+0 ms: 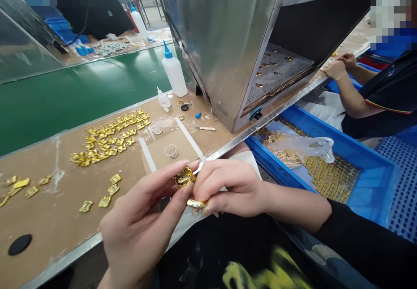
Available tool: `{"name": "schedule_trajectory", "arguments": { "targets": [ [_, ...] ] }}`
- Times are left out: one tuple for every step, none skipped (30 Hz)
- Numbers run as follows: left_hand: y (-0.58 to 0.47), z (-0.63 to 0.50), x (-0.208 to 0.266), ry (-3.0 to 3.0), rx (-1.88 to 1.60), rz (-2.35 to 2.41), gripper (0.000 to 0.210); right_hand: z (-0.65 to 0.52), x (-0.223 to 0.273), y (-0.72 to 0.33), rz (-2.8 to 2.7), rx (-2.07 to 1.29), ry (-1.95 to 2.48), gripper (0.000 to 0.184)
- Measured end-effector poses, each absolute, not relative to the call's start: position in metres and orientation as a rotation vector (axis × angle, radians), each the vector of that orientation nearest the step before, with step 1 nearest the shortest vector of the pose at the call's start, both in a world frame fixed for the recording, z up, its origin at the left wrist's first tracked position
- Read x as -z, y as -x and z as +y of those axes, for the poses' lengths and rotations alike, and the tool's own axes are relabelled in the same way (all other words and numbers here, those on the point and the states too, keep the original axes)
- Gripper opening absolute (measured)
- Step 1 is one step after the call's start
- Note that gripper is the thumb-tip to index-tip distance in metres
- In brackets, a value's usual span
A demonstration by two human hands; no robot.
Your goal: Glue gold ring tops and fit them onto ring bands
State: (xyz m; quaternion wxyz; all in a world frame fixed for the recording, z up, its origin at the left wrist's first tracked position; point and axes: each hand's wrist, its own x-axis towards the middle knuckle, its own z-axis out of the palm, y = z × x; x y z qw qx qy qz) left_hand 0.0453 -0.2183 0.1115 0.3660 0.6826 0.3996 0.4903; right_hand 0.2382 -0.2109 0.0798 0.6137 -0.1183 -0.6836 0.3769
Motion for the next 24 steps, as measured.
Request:
{"name": "schedule_trajectory", "arguments": {
  "targets": [
    [-0.0458,-0.2184,-0.1118,-1.749,-1.259,1.019,0.032,-0.2114,-0.0801,-0.2387,-1.589,-0.855,0.274,0.011],
    [-0.0462,-0.2186,-0.1121,-1.743,-1.259,1.014,0.033,-0.2118,-0.0806,-0.2391,-1.596,-0.839,0.276,0.008],
    [-0.0465,-0.2188,-0.1124,-1.738,-1.26,1.012,0.033,-0.2122,-0.0811,-0.2393,-1.601,-0.828,0.28,0.006],
    [-0.0466,-0.2191,-0.1127,-1.735,-1.26,1.011,0.033,-0.2123,-0.0816,-0.2394,-1.601,-0.819,0.281,0.006],
    [-0.0466,-0.2193,-0.113,-1.734,-1.26,1.011,0.033,-0.2122,-0.0819,-0.2393,-1.599,-0.818,0.282,0.006],
    [-0.0465,-0.2195,-0.1132,-1.735,-1.257,1.012,0.032,-0.2119,-0.082,-0.239,-1.593,-0.821,0.278,0.006],
    [-0.0463,-0.2196,-0.1132,-1.736,-1.254,1.017,0.032,-0.2115,-0.082,-0.2387,-1.589,-0.828,0.275,0.006],
    [-0.046,-0.2196,-0.1132,-1.739,-1.251,1.025,0.032,-0.211,-0.082,-0.2383,-1.584,-0.832,0.27,0.006],
    [-0.0458,-0.2196,-0.1131,-1.744,-1.249,1.032,0.032,-0.2106,-0.082,-0.2379,-1.58,-0.83,0.265,0.006],
    [-0.0455,-0.2195,-0.1129,-1.75,-1.249,1.038,0.033,-0.2103,-0.0821,-0.2376,-1.577,-0.825,0.265,0.006],
    [-0.0452,-0.2192,-0.1127,-1.757,-1.249,1.04,0.033,-0.2102,-0.0823,-0.2373,-1.574,-0.819,0.268,0.006],
    [-0.0449,-0.2189,-0.1124,-1.765,-1.249,1.038,0.034,-0.2103,-0.0826,-0.2371,-1.571,-0.82,0.275,0.006],
    [-0.0446,-0.2184,-0.1119,-1.772,-1.247,1.033,0.034,-0.2106,-0.0829,-0.237,-1.568,-0.831,0.288,0.006],
    [-0.0441,-0.2178,-0.1115,-1.778,-1.246,1.028,0.033,-0.2111,-0.0833,-0.2371,-1.565,-0.851,0.303,0.006],
    [-0.0436,-0.217,-0.1109,-1.785,-1.244,1.025,0.033,-0.2116,-0.0836,-0.2373,-1.562,-0.876,0.317,0.006],
    [-0.0428,-0.216,-0.1102,-1.793,-1.243,1.02,0.033,-0.2122,-0.0838,-0.2375,-1.559,-0.9,0.325,0.006],
    [-0.042,-0.2149,-0.1096,-1.805,-1.24,1.011,0.034,-0.2127,-0.084,-0.2377,-1.556,-0.916,0.328,0.006],
    [-0.0411,-0.2138,-0.1089,-1.821,-1.236,0.998,0.035,-0.213,-0.0841,-0.2379,-1.552,-0.925,0.328,0.006],
    [-0.0402,-0.2128,-0.1084,-1.838,-1.23,0.981,0.037,-0.2132,-0.0841,-0.238,-1.549,-0.926,0.323,0.007],
    [-0.0396,-0.2121,-0.1081,-1.854,-1.22,0.963,0.039,-0.2133,-0.084,-0.2381,-1.548,-0.926,0.319,0.006],
    [-0.0392,-0.2116,-0.1079,-1.865,-1.212,0.949,0.04,-0.2134,-0.084,-0.238,-1.549,-0.921,0.312,0.006],
    [-0.0392,-0.2117,-0.1081,-1.867,-1.21,0.944,0.041,-0.2134,-0.0839,-0.2378,-1.549,-0.915,0.308,0.005],
    [-0.0395,-0.2121,-0.1084,-1.859,-1.214,0.948,0.041,-0.2133,-0.0838,-0.2376,-1.547,-0.907,0.305,0.005],
    [-0.0401,-0.2129,-0.1089,-1.844,-1.222,0.963,0.039,-0.2132,-0.0836,-0.2374,-1.547,-0.896,0.301,0.005]
  ]
}}
